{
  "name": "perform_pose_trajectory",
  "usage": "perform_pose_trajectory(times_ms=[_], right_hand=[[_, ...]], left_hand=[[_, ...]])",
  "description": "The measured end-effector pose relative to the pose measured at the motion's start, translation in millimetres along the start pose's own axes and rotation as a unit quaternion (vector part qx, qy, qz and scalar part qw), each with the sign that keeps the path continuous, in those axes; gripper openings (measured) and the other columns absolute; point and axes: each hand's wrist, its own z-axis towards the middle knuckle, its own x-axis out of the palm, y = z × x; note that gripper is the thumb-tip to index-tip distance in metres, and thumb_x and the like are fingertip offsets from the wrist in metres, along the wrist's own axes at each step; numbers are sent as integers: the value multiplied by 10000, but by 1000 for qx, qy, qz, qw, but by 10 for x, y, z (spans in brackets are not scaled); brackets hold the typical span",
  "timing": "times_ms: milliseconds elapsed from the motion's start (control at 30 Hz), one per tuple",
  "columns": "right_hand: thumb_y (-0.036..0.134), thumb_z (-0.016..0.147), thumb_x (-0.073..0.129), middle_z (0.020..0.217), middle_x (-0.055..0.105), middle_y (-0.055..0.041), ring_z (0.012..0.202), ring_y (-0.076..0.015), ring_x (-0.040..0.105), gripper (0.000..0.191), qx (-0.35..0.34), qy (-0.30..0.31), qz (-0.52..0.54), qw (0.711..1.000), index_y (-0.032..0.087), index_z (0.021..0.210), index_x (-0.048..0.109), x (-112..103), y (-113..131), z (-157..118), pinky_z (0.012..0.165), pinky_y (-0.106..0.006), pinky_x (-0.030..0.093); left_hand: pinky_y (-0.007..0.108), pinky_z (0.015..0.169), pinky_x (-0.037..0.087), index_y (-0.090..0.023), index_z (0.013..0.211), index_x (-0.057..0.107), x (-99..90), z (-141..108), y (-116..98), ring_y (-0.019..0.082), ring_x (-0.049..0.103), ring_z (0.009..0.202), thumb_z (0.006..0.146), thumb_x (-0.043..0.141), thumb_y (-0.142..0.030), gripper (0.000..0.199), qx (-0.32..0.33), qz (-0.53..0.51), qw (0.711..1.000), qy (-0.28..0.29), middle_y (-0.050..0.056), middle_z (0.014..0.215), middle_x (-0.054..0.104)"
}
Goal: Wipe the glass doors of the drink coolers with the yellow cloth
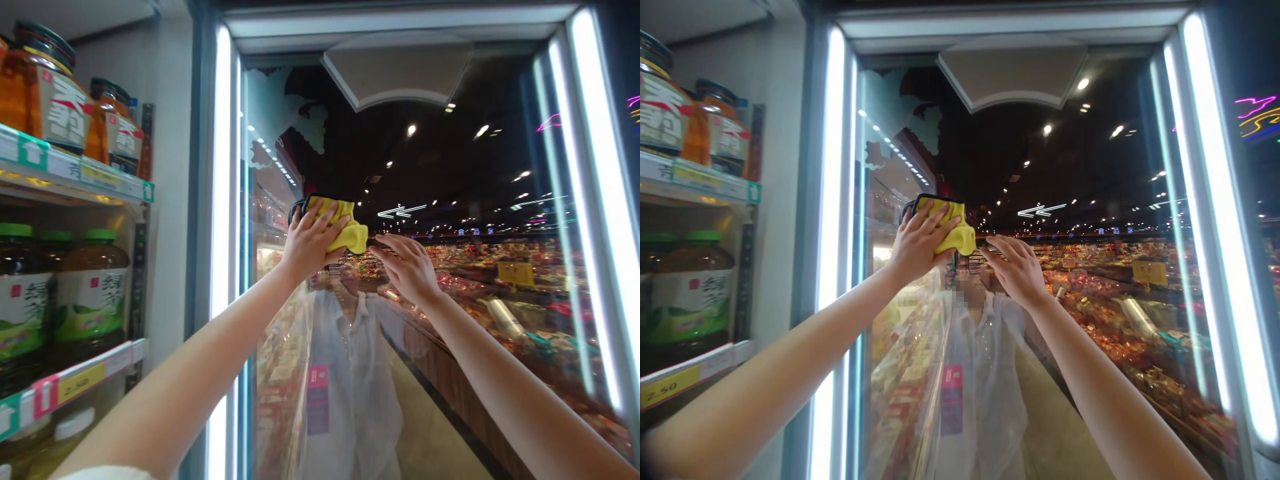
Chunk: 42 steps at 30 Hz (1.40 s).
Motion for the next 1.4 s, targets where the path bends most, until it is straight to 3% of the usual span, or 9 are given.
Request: perform_pose_trajectory(times_ms=[133, 267, 500, 733, 867, 1000, 1133, 1267, 1400], right_hand=[[112, 973, 587, 1248, 740, -92, 1179, -220, 666, 275, -34, -29, 17, 999, 220, 1193, 713, -74, -281, -105, 983, -377, 541], [119, 985, 561, 1274, 729, -87, 1208, -226, 657, 316, 16, -11, 43, 999, 247, 1237, 701, -82, -400, -90, 998, -402, 557], [138, 998, 534, 1329, 704, -65, 1275, -227, 626, 385, 27, 33, 81, 996, 300, 1318, 673, -182, -581, -235, 1049, -403, 550], [131, 1000, 543, 1287, 731, -65, 1226, -215, 659, 316, 3, 11, 60, 998, 267, 1226, 717, -299, -870, -310, 1028, -406, 552], [133, 994, 559, 1296, 726, -69, 1230, -218, 658, 337, 6, 15, 64, 998, 278, 1258, 708, -357, -937, -373, 1012, -397, 565], [114, 982, 562, 1286, 732, -62, 1222, -218, 663, 396, -2, 29, 65, 997, 300, 1310, 684, -492, -1109, -555, 1015, -397, 566], [99, 972, 571, 1298, 728, -51, 1218, -211, 667, 453, -13, 35, 67, 997, 324, 1357, 650, -622, -1381, -715, 1026, -403, 566], [102, 978, 566, 1287, 733, -49, 1208, -213, 676, 464, 4, 40, 52, 998, 338, 1371, 637, -701, -1575, -794, 1002, -407, 585], [106, 985, 558, 1295, 729, -51, 1213, -213, 674, 443, 16, 40, 50, 998, 331, 1356, 648, -808, -1689, -927, 1005, -412, 589]], left_hand=[[617, 1234, 241, -324, 1503, 510, -4, 137, 116, 378, 336, 1520, 948, 542, -525, 592, -93, 5, 994, -58, 43, 1624, 432], [653, 1219, 240, -300, 1517, 494, 88, 566, -225, 398, 315, 1526, 959, 521, -490, 590, -211, 9, 971, -108, 61, 1639, 403], [537, 1276, 186, -364, 1510, 494, 137, 343, -503, 318, 331, 1534, 921, 601, -504, 616, 38, -24, 999, 21, 11, 1622, 432], [629, 1237, 224, -288, 1530, 478, 181, 868, -680, 385, 293, 1538, 955, 523, -480, 608, -212, -3, 973, -93, 48, 1657, 366], [613, 1249, 205, -301, 1526, 483, 343, 978, -1095, 367, 300, 1539, 960, 525, -483, 597, -112, -19, 992, -62, 38, 1651, 377], [525, 1279, 201, -367, 1509, 497, 323, 792, -1031, 323, 333, 1532, 913, 601, -496, 619, 8, -38, 999, -3, 0, 1632, 416], [572, 1272, 196, -354, 1515, 491, 288, 1016, -900, 351, 312, 1537, 913, 588, -469, 621, -107, -41, 992, -58, 10, 1637, 409], [669, 1249, 155, -329, 1538, 461, 441, 1494, -1261, 405, 239, 1551, 922, 564, -442, 634, -231, -56, 962, -136, 31, 1660, 364], [587, 1272, 163, -311, 1518, 489, 602, 1515, -1683, 346, 261, 1557, 950, 535, -472, 592, -77, -58, 993, -64, 26, 1658, 371]])
